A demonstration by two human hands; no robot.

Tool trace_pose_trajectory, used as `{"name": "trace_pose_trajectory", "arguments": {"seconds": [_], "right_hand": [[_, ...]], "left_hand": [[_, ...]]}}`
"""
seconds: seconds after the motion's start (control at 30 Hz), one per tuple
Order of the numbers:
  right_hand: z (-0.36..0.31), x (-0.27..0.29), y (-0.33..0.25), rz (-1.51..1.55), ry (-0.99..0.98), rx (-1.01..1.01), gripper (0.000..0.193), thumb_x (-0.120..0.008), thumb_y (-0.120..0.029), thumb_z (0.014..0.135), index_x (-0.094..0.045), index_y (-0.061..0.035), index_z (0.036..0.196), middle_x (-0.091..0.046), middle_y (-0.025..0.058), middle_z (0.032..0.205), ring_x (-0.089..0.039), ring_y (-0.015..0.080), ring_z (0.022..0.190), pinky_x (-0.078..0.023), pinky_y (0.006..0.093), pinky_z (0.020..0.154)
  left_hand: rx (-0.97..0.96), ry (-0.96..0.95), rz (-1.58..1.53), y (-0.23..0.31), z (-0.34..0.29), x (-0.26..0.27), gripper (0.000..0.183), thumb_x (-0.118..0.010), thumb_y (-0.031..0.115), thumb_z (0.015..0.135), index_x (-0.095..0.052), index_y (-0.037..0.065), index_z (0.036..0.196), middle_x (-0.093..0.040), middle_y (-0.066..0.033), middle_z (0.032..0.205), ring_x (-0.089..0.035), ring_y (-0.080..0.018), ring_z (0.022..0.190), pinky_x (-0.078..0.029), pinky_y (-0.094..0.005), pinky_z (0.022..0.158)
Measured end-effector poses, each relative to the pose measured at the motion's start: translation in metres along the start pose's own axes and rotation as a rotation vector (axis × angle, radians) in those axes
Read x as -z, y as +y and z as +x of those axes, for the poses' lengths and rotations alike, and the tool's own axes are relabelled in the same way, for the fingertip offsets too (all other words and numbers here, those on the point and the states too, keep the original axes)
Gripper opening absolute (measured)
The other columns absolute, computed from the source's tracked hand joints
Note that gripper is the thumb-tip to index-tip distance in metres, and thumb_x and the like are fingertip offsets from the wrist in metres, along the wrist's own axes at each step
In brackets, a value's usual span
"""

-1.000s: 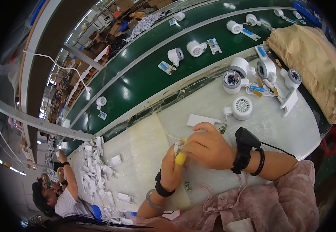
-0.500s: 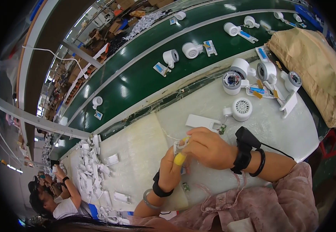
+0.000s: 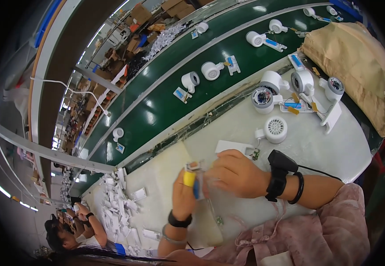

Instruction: The person picks up a plastic housing and a battery from the conveyor belt, peels an adhesive strip, and presses the battery into the housing. They then fit a white plastic cover over the battery and place the assembled unit onto the table.

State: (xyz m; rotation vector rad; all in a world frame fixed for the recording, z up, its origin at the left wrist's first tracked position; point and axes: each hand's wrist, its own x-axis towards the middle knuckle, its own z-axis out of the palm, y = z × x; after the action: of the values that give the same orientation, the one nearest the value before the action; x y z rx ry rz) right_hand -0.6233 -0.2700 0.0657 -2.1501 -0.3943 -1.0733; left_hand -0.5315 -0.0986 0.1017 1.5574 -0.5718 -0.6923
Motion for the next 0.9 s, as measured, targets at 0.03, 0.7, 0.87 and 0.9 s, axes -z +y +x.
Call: {"name": "trace_pose_trajectory", "arguments": {"seconds": [0.03,0.7,0.87,0.9], "right_hand": [[0.000,0.003,0.002,-0.010,0.009,-0.003,0.026,-0.073,-0.007,0.073,-0.064,-0.0083,0.097,-0.061,0.0064,0.094,-0.059,0.0280,0.093,-0.047,0.0409,0.086],[-0.007,0.003,0.018,-0.043,-0.150,-0.024,0.021,-0.068,-0.004,0.074,-0.064,-0.0105,0.094,-0.062,0.0049,0.096,-0.060,0.0244,0.085,-0.047,0.0356,0.071],[-0.004,0.008,0.020,-0.083,-0.114,-0.027,0.018,-0.063,-0.008,0.075,-0.063,-0.0088,0.092,-0.062,0.0050,0.092,-0.059,0.0240,0.083,-0.046,0.0355,0.070],[-0.005,0.008,0.020,-0.092,-0.126,-0.027,0.018,-0.064,-0.008,0.075,-0.063,-0.0089,0.092,-0.062,0.0050,0.092,-0.059,0.0239,0.082,-0.047,0.0354,0.070]], "left_hand": [[0.003,0.003,0.020,0.000,0.010,0.011,0.033,-0.042,0.024,0.100,-0.046,0.004,0.127,-0.061,-0.0076,0.090,-0.057,-0.0125,0.064,-0.048,-0.0261,0.054],[-0.443,0.308,1.137,-0.049,0.255,0.079,0.041,-0.069,0.008,0.072,-0.060,0.007,0.112,-0.052,-0.0163,0.119,-0.045,-0.0364,0.112,-0.040,-0.0430,0.096],[-0.367,0.395,1.230,-0.048,0.262,0.079,0.035,-0.070,0.009,0.073,-0.062,0.009,0.107,-0.051,-0.0135,0.118,-0.045,-0.0340,0.112,-0.043,-0.0409,0.092],[-0.368,0.395,1.234,-0.047,0.262,0.078,0.035,-0.070,0.009,0.073,-0.062,0.009,0.107,-0.051,-0.0135,0.118,-0.045,-0.0340,0.112,-0.043,-0.0409,0.092]]}}
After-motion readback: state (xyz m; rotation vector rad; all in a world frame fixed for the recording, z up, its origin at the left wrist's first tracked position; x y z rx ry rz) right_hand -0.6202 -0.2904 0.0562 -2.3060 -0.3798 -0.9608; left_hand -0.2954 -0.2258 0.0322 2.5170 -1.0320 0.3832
